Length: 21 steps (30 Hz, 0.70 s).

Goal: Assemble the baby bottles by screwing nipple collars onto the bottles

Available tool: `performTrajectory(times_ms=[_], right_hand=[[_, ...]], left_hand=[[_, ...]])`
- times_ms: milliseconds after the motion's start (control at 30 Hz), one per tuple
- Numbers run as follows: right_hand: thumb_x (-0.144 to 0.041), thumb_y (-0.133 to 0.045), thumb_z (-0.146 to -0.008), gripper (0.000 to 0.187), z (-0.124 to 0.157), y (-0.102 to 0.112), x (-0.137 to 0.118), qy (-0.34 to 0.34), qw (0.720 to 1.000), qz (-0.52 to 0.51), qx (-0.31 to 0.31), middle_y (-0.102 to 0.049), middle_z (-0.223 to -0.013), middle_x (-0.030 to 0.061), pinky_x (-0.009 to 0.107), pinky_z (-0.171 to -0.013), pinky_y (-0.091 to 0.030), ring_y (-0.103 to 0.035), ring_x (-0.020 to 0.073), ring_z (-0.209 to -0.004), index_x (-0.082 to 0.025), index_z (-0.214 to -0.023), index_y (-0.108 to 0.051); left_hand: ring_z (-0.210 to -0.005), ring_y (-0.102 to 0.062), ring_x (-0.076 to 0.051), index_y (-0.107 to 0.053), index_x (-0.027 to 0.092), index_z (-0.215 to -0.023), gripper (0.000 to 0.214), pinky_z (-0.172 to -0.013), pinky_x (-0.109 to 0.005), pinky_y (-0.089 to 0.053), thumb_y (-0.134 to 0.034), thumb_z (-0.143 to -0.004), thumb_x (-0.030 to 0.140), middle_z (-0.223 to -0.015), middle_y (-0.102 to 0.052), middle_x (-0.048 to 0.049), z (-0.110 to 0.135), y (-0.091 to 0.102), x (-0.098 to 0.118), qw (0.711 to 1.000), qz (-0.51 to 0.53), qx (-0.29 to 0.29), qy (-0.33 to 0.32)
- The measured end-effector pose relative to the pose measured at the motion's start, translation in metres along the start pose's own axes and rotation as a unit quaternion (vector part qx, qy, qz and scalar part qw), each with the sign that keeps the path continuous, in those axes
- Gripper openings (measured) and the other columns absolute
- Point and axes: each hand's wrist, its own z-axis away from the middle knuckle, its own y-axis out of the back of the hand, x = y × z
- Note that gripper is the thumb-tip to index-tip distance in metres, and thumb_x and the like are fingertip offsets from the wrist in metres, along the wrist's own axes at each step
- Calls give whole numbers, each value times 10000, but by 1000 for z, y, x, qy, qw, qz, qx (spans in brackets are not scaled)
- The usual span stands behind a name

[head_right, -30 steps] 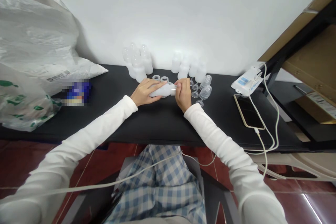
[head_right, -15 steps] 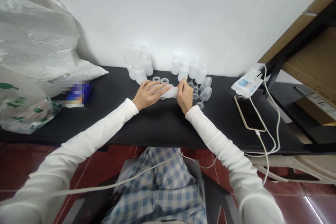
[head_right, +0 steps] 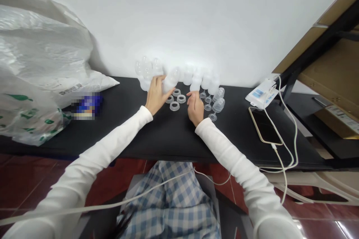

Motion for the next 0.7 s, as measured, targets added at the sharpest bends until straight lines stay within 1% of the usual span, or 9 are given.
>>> performTrajectory(times_ms=[67,133,267,367,433,500,600,633,700], right_hand=[[-633,-165,-1022,561,1,1,1,23,999,46,10,-539,-663,-26,274,-583,-401,-528,131,-571,-235,-957,-555],[-586,-162,-1039,557,1,1,-1,39,996,82,3,-545,-655,-19,288,-632,-411,-540,138,-595,-227,-916,-570],[-541,-164,-1051,556,2,3,-4,40,994,105,-2,-548,-644,-14,293,-661,-404,-537,141,-601,-221,-872,-582],[-529,-180,-1050,547,2,3,-6,38,993,112,-3,-555,-650,-9,293,-668,-395,-542,144,-614,-221,-841,-580],[-528,-190,-1047,541,2,3,-6,37,992,116,-9,-574,-671,-1,294,-669,-391,-550,146,-628,-220,-828,-577],[-528,-194,-1044,537,2,3,-7,33,992,120,-18,-591,-689,6,297,-659,-387,-555,150,-633,-220,-822,-573],[-524,-195,-1042,532,2,2,-6,29,991,125,-28,-598,-700,12,302,-655,-384,-558,155,-641,-221,-806,-562],[-519,-198,-1042,527,2,2,-6,31,991,128,-28,-599,-705,14,304,-663,-388,-561,156,-650,-222,-797,-557],[-503,-207,-1044,510,1,1,-5,35,990,133,-32,-604,-720,18,309,-686,-398,-568,160,-679,-224,-788,-549]], left_hand=[[-1138,-636,-277,-498,148,-1312,524,-957,-411,-546,-612,-936,494,-1300,-563,-181,-12,-16,-1,999,36,-1,36],[-1108,-653,-295,-472,138,-1337,561,-940,-440,-552,-605,-937,507,-1302,-535,-202,-24,-33,-4,996,58,-10,62],[-1202,-616,-364,-383,120,-1442,658,-968,-508,-531,-542,-960,540,-1349,-508,-250,-39,-65,-11,993,85,-9,86],[-1277,-575,-383,-316,107,-1507,674,-998,-513,-511,-457,-999,527,-1398,-480,-279,-41,-80,-14,990,96,-17,97],[-1296,-561,-400,-290,83,-1533,689,-988,-515,-515,-410,-1014,520,-1423,-463,-306,-38,-87,-16,990,98,-18,102],[-1281,-568,-420,-270,61,-1551,718,-946,-510,-534,-378,-1018,530,-1428,-460,-326,-35,-91,-19,990,96,-11,105],[-1211,-618,-411,-238,63,-1572,728,-877,-469,-558,-341,-1027,535,-1382,-508,-313,-31,-91,-23,992,88,4,95],[-1185,-635,-399,-226,68,-1577,722,-864,-455,-561,-330,-1031,529,-1353,-531,-301,-30,-90,-24,993,88,5,84],[-1152,-652,-378,-192,64,-1586,723,-860,-438,-561,-320,-1039,519,-1292,-571,-279,-31,-85,-24,995,94,-19,35]])
